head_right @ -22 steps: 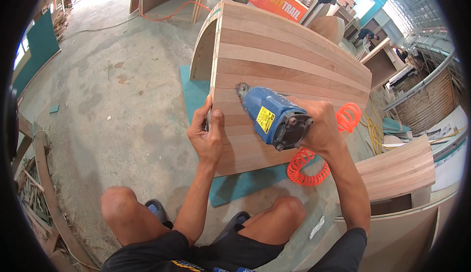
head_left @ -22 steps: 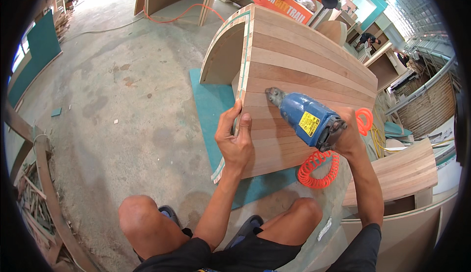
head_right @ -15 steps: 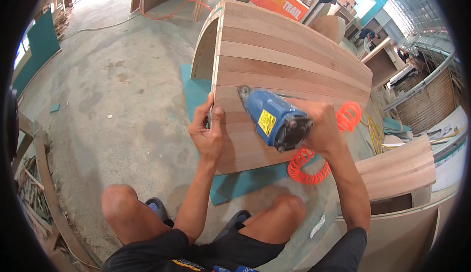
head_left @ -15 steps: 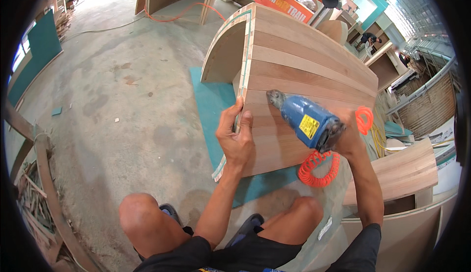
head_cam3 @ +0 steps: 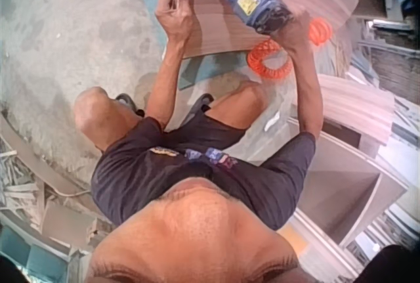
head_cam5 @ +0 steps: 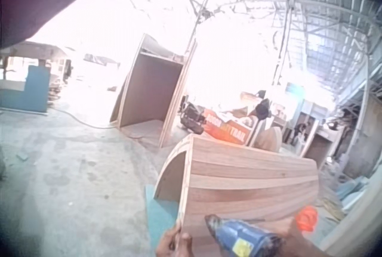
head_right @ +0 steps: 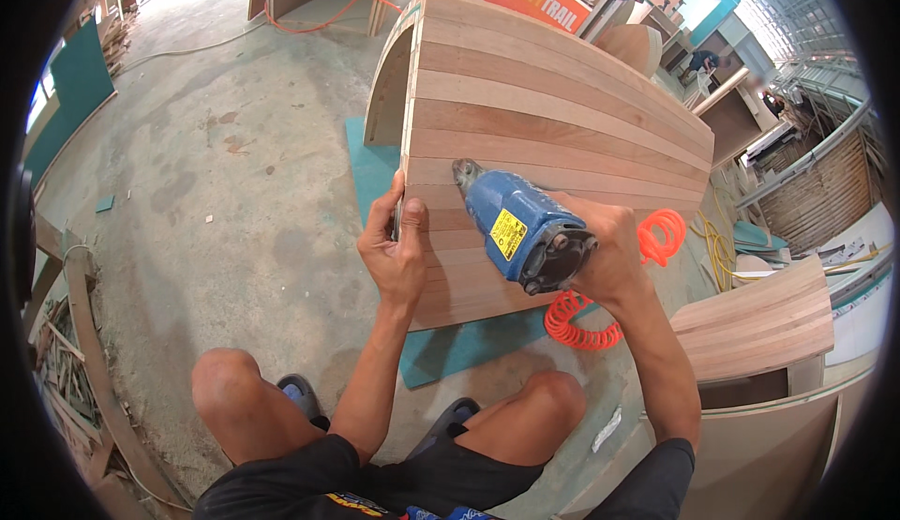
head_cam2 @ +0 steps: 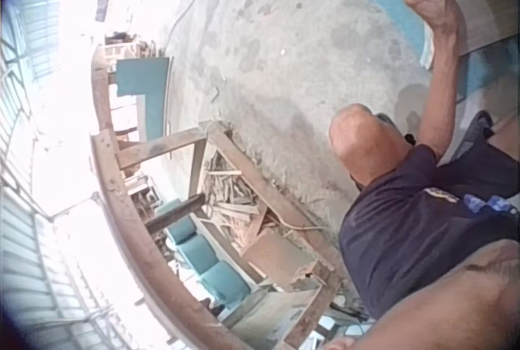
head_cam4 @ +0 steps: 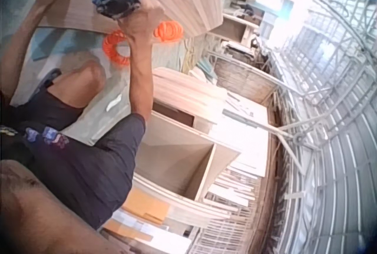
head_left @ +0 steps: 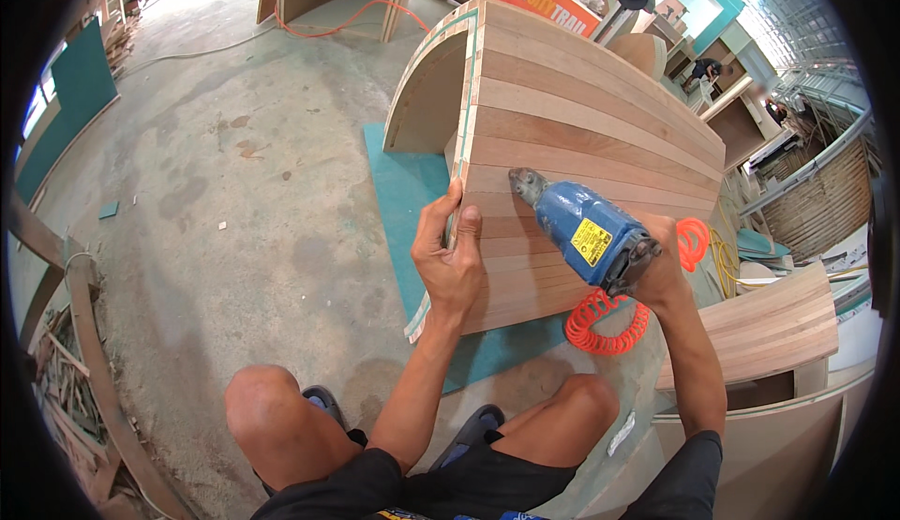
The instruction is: The person applies adhesive and wipes away excess before positioning a curved wooden panel and securing it to a frame using a pneumatic nail gun.
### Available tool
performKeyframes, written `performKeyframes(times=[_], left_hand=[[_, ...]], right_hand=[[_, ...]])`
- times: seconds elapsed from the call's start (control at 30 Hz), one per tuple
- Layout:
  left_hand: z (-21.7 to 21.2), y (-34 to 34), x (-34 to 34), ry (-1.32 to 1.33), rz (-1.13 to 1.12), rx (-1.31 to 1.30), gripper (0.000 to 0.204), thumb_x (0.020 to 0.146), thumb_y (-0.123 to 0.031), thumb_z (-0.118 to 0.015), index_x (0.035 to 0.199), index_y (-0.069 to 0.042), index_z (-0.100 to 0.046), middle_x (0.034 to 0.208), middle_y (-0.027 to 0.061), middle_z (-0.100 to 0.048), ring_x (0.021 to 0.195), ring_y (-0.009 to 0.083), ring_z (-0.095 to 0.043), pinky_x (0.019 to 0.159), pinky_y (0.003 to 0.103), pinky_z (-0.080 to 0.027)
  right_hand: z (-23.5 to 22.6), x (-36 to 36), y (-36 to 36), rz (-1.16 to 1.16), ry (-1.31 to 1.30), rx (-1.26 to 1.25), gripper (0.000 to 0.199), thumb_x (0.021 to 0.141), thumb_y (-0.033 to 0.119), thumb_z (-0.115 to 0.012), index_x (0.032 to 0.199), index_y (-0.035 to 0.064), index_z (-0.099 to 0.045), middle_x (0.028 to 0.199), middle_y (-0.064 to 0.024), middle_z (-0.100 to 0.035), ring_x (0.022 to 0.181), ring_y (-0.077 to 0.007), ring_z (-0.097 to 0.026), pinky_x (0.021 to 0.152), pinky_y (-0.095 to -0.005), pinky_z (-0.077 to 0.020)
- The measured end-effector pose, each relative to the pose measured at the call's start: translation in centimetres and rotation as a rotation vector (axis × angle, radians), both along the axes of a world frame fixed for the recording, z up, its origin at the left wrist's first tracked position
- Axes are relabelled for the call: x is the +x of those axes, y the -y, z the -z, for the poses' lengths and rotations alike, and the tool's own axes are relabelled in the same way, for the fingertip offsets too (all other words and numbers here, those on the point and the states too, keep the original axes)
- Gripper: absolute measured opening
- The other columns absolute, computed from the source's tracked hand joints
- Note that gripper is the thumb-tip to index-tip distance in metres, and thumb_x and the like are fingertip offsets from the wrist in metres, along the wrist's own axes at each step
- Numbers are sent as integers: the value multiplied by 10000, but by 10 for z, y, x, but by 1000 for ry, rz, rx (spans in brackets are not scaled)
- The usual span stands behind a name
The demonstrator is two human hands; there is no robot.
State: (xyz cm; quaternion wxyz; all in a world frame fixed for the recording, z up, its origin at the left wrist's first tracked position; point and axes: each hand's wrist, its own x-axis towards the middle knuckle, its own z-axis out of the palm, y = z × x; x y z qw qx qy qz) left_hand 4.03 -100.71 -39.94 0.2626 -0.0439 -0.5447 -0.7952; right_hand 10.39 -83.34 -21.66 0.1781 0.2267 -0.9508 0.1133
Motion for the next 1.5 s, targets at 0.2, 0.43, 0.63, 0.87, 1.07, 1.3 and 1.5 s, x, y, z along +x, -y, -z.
performKeyframes(times=[0.2,0.43,0.63,0.87,1.07,1.3,1.5], left_hand=[[-1,2,2,28,40,29,353,973,-141,-671,1274,40,-636,1036,54,-684,882,85,-591,813,235,-490],[-5,9,3,15,33,15,379,960,-165,-691,1284,25,-637,1171,112,-670,1035,145,-610,923,288,-482],[-4,20,15,54,215,186,390,944,-141,-702,1298,5,-634,1232,138,-657,1062,179,-627,935,317,-493],[21,11,19,-82,-97,-159,432,908,-53,-697,1334,-55,-624,1245,196,-641,1071,282,-657,930,364,-523],[6,15,22,-54,-35,-179,420,930,-49,-666,1346,-59,-614,1256,193,-613,1066,289,-648,886,369,-536],[4,17,22,-59,-52,-199,404,942,-42,-644,1345,-47,-613,1234,187,-623,1063,275,-647,873,359,-531],[9,14,24,-27,-49,-119,341,933,-109,-689,1258,-11,-665,1211,178,-663,1115,264,-638,955,351,-499]], right_hand=[[2,-1,-7,-59,-24,67,487,659,213,-828,1085,10,-704,829,-190,-704,738,-359,-699,653,-366,-550],[4,1,-2,-46,39,8,470,646,203,-833,1049,-6,-711,860,-187,-711,753,-340,-710,670,-354,-554],[16,7,-4,-56,-9,-4,285,685,197,-824,786,18,-628,684,-128,-610,596,-294,-616,576,-369,-473],[22,10,-4,-64,-36,90,336,667,222,-862,801,15,-633,694,-122,-618,595,-292,-616,568,-354,-472],[30,17,-10,-10,27,-6,543,639,202,-851,1111,-25,-709,946,-186,-739,828,-316,-739,731,-354,-570],[27,16,-5,-21,11,-15,529,634,183,-851,1101,-21,-707,946,-189,-737,834,-324,-738,732,-359,-573],[28,26,3,44,59,-33,472,659,179,-827,1068,-24,-706,934,-182,-734,814,-329,-732,719,-364,-573]])
